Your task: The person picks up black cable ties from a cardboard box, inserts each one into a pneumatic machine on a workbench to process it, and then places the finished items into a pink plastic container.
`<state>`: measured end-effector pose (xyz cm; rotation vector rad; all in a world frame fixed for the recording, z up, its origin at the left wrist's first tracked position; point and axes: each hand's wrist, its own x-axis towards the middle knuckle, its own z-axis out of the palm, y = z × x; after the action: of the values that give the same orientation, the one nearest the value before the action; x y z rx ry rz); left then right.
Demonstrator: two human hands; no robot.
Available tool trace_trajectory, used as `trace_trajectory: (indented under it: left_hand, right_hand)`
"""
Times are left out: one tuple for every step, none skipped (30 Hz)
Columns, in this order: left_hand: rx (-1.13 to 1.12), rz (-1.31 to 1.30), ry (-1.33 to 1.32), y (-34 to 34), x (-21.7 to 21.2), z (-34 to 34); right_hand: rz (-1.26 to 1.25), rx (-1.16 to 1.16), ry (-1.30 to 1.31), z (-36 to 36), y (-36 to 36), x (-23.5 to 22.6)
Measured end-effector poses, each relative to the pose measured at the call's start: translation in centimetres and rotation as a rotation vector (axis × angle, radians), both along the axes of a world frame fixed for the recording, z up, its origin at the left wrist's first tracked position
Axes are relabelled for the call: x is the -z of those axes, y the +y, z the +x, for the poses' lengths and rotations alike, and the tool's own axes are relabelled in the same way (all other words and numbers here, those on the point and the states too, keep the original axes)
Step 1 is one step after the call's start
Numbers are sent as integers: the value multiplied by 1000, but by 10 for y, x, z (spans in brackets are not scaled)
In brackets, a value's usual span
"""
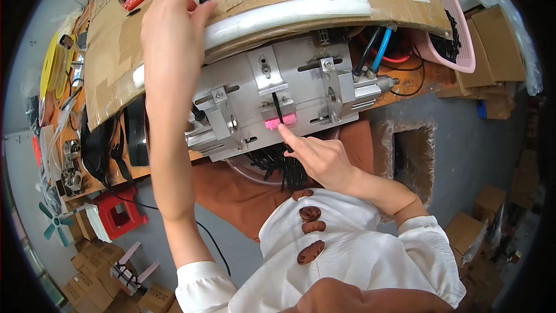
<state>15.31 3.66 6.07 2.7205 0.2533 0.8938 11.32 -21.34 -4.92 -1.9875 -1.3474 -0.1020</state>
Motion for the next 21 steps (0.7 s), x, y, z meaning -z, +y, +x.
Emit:
trace_trajectory:
  left_hand:
    - [10, 12, -96, -18, 3, -13]
    - [11, 31, -188, -36, 4, -33]
    - [15, -7, -156, -54, 12, -54]
    - [15, -47, -124, -71, 23, -75]
    - [52, -85, -139, -85, 41, -97]
    - [52, -190, -85, -101, 62, -118]
    - [74, -217, 32, -113, 62, -129]
    - [109, -200, 101, -121, 75, -136]
    - [122, -116, 178, -129, 80, -138]
    - [134, -114, 213, -135, 86, -137]
    - [147, -112, 247, -138, 92, -134]
    - [158, -108, 285, -140, 94, -132]
    - [156, -108, 283, -141, 95, -130]
    - [132, -93, 312, -142, 94, -128]
    - [107, -77, 340, -142, 93, -127]
    - [104, -76, 339, -142, 92, -127]
    - [100, -52, 345, -142, 92, -126]
    - [96, -29, 351, -142, 91, -126]
    - [91, -25, 349, -142, 91, -127]
    - [100, -32, 353, -143, 90, -127]
    - [110, -40, 357, -143, 89, -128]
  right_hand:
    - [-36, 2, 25, 2, -4, -4]
    - [-35, 6, 32, 4, -5, -10]
    - [7, 32, 45, 8, -9, -17]
    - [47, 55, 56, 12, -14, -26]
    - [-18, 69, 69, 15, -20, -36]
    - [27, 91, 72, 20, -21, -44]
    - [70, 116, 77, 24, -22, -49]
    - [85, 148, 123, 27, -25, -52]
    - [103, 177, 139, 30, -26, -55]
    - [120, 197, 152, 32, -27, -57]
    - [138, 216, 162, 34, -27, -58]
    - [136, 215, 161, 35, -28, -60]
    - [150, 230, 214, 35, -30, -61]
    - [164, 245, 269, 35, -31, -62]
    - [165, 242, 268, 35, -32, -64]
    - [185, 240, 277, 34, -33, -66]
    - [206, 238, 285, 34, -34, -67]
    - [210, 234, 284, 34, -35, -67]
    - [225, 231, 283, 33, -37, -66]
    - [241, 230, 278, 34, -39, -66]
    - [246, 226, 276, 34, -40, -66]
